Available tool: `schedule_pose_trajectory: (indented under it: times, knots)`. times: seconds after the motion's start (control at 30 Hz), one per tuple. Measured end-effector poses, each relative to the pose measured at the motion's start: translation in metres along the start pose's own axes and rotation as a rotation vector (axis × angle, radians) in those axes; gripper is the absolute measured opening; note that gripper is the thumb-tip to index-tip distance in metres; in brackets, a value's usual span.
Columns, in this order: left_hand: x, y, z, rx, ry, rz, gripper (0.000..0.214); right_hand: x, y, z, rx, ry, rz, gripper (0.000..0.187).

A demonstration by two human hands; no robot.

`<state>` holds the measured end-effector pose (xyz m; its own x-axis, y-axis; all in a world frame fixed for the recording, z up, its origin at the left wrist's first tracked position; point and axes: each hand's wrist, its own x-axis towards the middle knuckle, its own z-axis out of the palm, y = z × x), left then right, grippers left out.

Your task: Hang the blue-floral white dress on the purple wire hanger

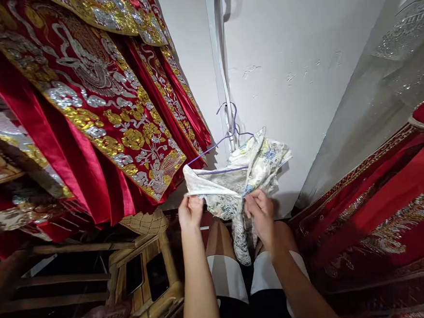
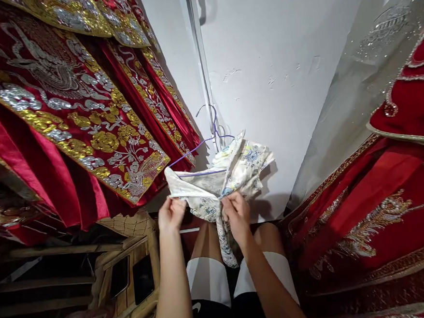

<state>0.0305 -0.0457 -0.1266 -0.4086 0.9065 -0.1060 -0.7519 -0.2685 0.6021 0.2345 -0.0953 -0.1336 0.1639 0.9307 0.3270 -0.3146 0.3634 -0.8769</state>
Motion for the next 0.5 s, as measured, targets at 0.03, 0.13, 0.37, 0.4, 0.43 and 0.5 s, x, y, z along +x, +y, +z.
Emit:
schedule_pose_trajectory:
  times: [0.03, 0.13, 0.37, 0.4, 0.43, 0.5]
  knots:
    - [-0.012, -0.014, -0.01, -0.023, 0.07, -0.105, 0.029, -0.005, 0.004, -0.003, 0.107, 0.051, 0.035, 0.041]
    - [-0.038, -0.049, -0.03, 0.004, 0.116, -0.178, 0.015, -0.018, 0.014, -0.029, 0.32, 0.16, 0.139, 0.056]
    - [-0.063, -0.059, -0.016, 0.247, -0.135, 0.028, 0.038, -0.025, 0.026, -0.096, 0.349, 0.291, 0.254, 0.048]
    - [-0.068, -0.059, -0.01, 0.258, -0.185, 0.038, 0.04, -0.025, 0.029, -0.097, 0.323, 0.326, 0.253, 0.046]
    - [-0.075, -0.06, -0.004, 0.268, -0.227, 0.05, 0.041, -0.026, 0.03, -0.094, 0.288, 0.364, 0.24, 0.042]
    - [-0.089, -0.064, 0.008, 0.297, -0.298, 0.06, 0.043, -0.027, 0.03, -0.083, 0.187, 0.403, 0.204, 0.031]
